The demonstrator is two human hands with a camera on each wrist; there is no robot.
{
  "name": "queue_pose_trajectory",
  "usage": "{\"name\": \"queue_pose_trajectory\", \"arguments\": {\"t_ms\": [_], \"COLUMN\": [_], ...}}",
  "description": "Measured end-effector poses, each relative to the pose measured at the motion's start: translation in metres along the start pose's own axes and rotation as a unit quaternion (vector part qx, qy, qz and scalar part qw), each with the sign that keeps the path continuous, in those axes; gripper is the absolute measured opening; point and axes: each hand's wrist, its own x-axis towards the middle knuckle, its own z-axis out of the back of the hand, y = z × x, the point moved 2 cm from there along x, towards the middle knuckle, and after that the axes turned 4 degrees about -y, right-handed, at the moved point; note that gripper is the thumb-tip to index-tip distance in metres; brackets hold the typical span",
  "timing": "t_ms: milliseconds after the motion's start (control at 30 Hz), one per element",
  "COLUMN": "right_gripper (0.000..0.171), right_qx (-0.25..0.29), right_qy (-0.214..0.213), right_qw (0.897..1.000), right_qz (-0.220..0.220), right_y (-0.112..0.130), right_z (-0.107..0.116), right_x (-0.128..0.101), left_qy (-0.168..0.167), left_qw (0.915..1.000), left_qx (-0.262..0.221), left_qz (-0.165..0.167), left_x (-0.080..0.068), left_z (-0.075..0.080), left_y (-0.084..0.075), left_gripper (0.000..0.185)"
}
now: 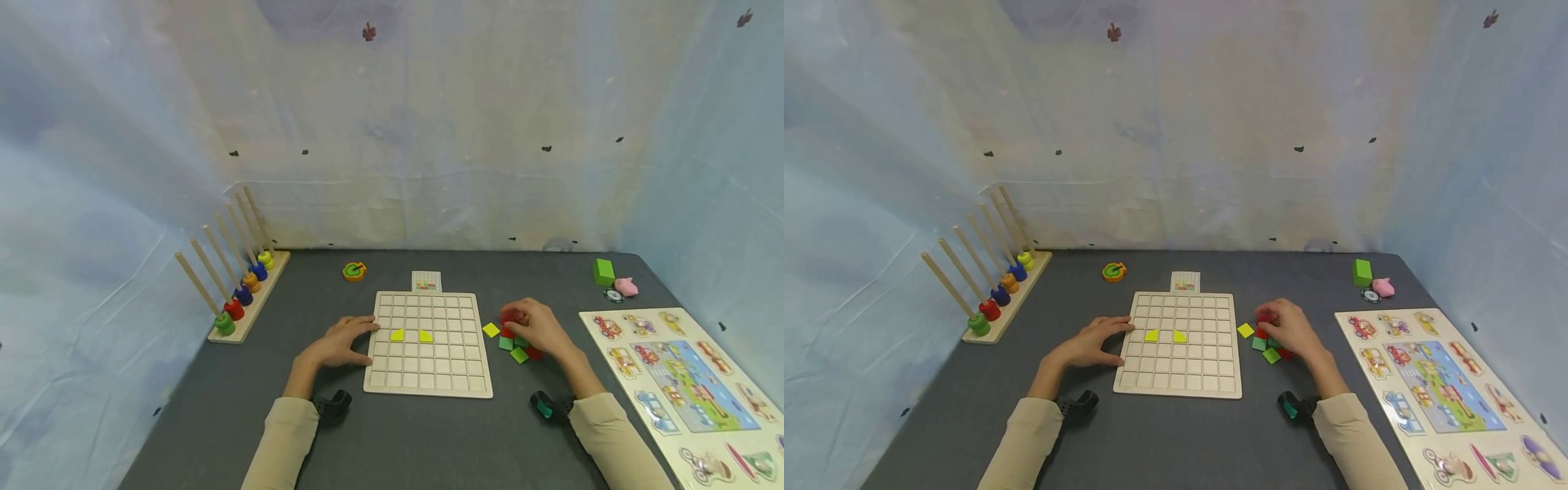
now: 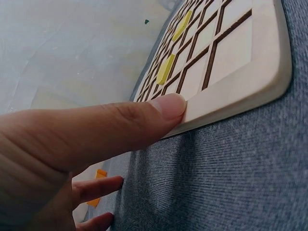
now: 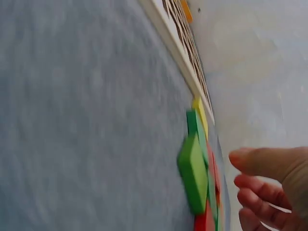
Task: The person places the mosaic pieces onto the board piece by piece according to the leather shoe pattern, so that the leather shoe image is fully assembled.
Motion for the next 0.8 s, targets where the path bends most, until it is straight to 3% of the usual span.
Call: {"name": "queue_pose_trajectory", "arguments": {"t_ms": [167,400,667,800], "right_gripper": [0.032,0.040,0.037,0.037], "right_qx": [-0.049,-0.098,-0.095,-0.093], "right_qy": [-0.014,0.022,0.016,0.003], "right_qw": [0.997,0.984,0.978,0.980], "right_qz": [-0.064,-0.147,-0.184,-0.174], "right_y": [-0.014,-0.022,-0.023,-0.013], "right_z": [0.007,0.009,0.008,0.008], "right_x": [-0.002,-0.003,-0.003,-0.001], "left_qy": [0.000,0.002,0.000,0.002], "left_qw": [1.0000,1.0000,1.0000,1.0000], "left_qx": [0.003,0.004,0.005,0.005], "left_qz": [0.001,0.004,0.005,0.004], "left_x": [0.000,0.001,0.001,0.001], "left_z": [-0.001,0.000,0.000,-0.001], "left_y": [0.001,0.001,0.000,0.002], "left_gripper": [0.070,0.070,0.070,0.070]}}
